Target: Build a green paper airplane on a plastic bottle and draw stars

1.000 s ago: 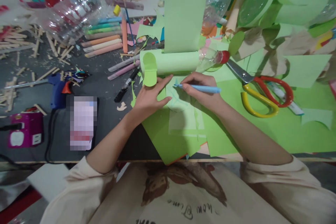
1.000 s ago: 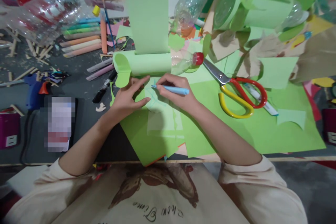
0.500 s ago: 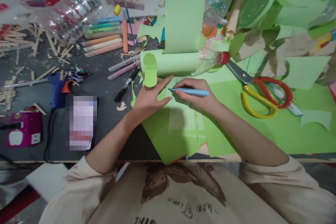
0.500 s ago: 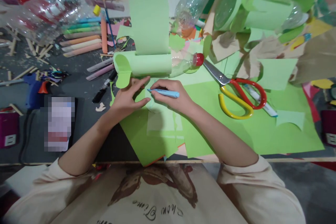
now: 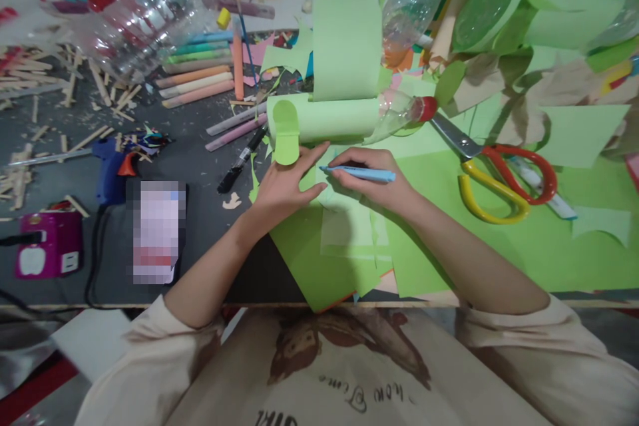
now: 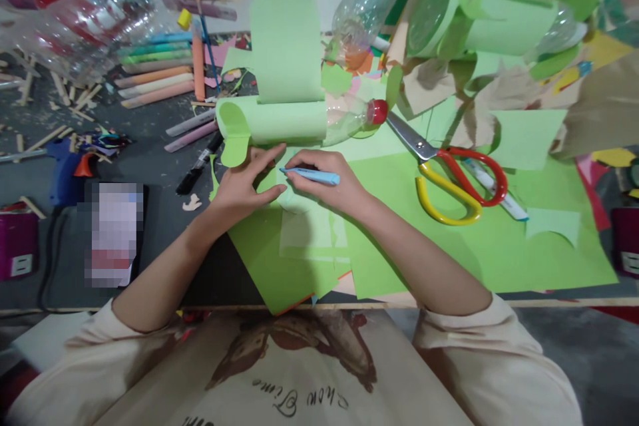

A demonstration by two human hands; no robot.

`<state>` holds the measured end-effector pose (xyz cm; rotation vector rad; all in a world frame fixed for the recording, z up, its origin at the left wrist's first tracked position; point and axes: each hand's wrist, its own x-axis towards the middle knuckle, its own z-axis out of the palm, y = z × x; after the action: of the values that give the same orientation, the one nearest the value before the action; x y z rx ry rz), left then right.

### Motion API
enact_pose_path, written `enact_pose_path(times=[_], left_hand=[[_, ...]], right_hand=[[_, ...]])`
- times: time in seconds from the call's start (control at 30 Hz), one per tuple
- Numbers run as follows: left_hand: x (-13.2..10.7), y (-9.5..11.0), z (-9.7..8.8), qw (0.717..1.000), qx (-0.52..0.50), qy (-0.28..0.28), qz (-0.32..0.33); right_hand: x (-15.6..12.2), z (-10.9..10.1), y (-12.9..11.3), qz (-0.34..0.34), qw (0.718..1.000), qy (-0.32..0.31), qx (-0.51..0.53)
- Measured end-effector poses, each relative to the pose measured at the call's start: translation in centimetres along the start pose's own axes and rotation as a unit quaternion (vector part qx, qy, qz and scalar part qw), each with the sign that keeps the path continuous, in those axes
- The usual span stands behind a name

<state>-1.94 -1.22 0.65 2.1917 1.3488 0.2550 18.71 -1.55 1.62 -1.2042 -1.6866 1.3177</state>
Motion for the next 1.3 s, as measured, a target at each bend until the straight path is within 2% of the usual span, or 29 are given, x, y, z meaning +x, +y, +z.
enact_pose_path(times=[0.3, 1.3], left_hand=[[0.04, 0.0, 0.02, 1.0, 0.003, -0.004, 0.0], [0.02, 0.45, -0.25, 1.0, -0.011, -0.018, -0.017]], right_hand=[[-0.05, 0.08, 0.09, -0.009, 1.0, 0.019, -0.009], [0.0, -0.02, -0.07, -0.005, 1.0, 0.005, -0.013]])
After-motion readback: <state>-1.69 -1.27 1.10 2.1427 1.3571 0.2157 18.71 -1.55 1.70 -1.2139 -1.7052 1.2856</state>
